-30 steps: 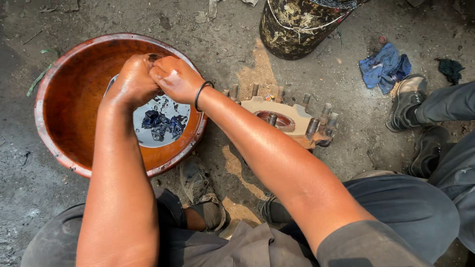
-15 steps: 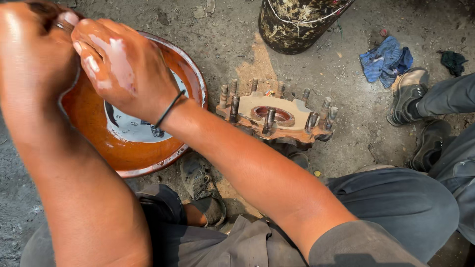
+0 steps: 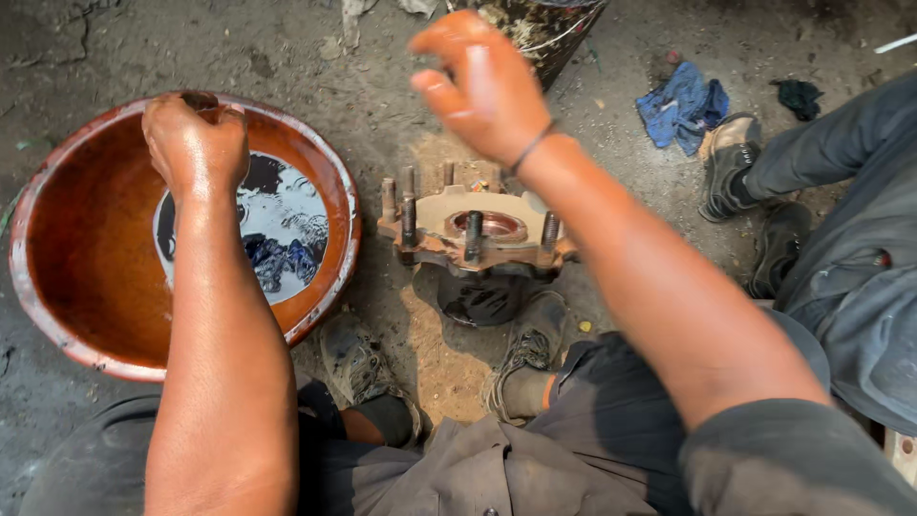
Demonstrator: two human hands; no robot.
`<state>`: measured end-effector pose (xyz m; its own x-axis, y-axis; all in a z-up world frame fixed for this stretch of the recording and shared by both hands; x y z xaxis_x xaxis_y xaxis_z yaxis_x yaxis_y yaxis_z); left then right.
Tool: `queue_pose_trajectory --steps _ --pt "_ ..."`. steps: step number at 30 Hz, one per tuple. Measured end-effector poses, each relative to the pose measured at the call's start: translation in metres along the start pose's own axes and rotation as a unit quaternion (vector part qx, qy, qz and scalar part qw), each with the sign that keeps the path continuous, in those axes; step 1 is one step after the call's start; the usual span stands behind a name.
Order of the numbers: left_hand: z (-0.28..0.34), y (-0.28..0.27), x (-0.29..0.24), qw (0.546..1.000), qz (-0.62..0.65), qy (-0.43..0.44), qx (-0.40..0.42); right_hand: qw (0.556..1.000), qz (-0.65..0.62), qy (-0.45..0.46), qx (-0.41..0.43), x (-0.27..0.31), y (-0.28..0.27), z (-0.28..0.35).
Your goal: The person cleans a greased mechanical part by hand, dipping a cloth into a basin of liquid and wiping the part's interior and exterior surfaces. The person also uses a metal tool to scrape the part's interior.
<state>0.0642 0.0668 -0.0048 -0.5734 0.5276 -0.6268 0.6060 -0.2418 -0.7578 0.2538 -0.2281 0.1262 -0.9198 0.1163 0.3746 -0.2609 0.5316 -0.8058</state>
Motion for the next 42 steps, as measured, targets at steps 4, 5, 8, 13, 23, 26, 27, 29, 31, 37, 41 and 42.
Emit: queue_pose_trajectory --steps 4,5,8,13,23,26,27,29,31,37,41,42 --pt "0.008 0.03 -0.037 0.995 0.011 0.094 0.033 0.947 0.301 0.087 -0.069 -0.082 -0.164 0.085" --pt "0.011 0.041 -0.04 0.994 0.007 0.098 0.056 0.911 0.378 0.15 -0.066 -0.107 -0.201 0.106" --pt "0.022 0.054 -0.057 0.985 -0.012 0.155 0.076 0.754 0.649 0.091 -0.036 -0.119 -0.272 0.182" --pt "0.044 0.063 -0.096 0.973 -0.015 0.215 0.086 0.763 0.635 0.117 -0.002 -0.2 -0.307 0.252" --pt "0.087 0.097 -0.137 0.981 0.002 0.107 0.165 0.928 0.361 0.093 0.009 -0.181 -0.254 0.184" --pt "0.121 0.11 -0.132 0.99 0.071 -0.005 0.121 0.959 0.27 0.085 -0.001 -0.151 -0.155 0.158" --pt "0.139 0.112 -0.132 0.992 0.092 -0.031 0.084 0.96 0.258 0.107 0.009 -0.148 -0.12 0.154" --pt "0.173 0.11 -0.143 0.997 0.08 -0.01 0.022 0.949 0.167 0.259 0.065 -0.167 -0.055 0.162" --pt "0.2 0.106 -0.168 0.996 0.022 0.08 -0.028 0.918 0.119 0.363 0.11 -0.182 -0.015 0.182" --pt "0.236 0.128 -0.172 0.988 0.121 -0.028 0.092 0.899 -0.022 0.438 0.012 -0.194 0.033 0.225" --pt "0.253 0.123 -0.178 0.999 0.036 -0.009 0.028 0.892 -0.045 0.446 -0.058 -0.203 0.036 0.243" --pt "0.255 0.122 -0.179 1.0 0.019 0.004 0.013 0.889 -0.043 0.452 -0.067 -0.205 0.035 0.243"
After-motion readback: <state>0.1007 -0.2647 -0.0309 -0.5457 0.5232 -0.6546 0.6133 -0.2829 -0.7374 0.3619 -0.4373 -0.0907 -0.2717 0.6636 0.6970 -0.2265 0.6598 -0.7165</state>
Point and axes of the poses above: each hand's wrist, its own z-axis away from the middle knuckle, its own y-axis out of the palm, x = y × z, the point moved 9 cm from there along -z, towards the middle knuckle, and after that the axes turned 4 degrees about x, right-handed, at the moved point
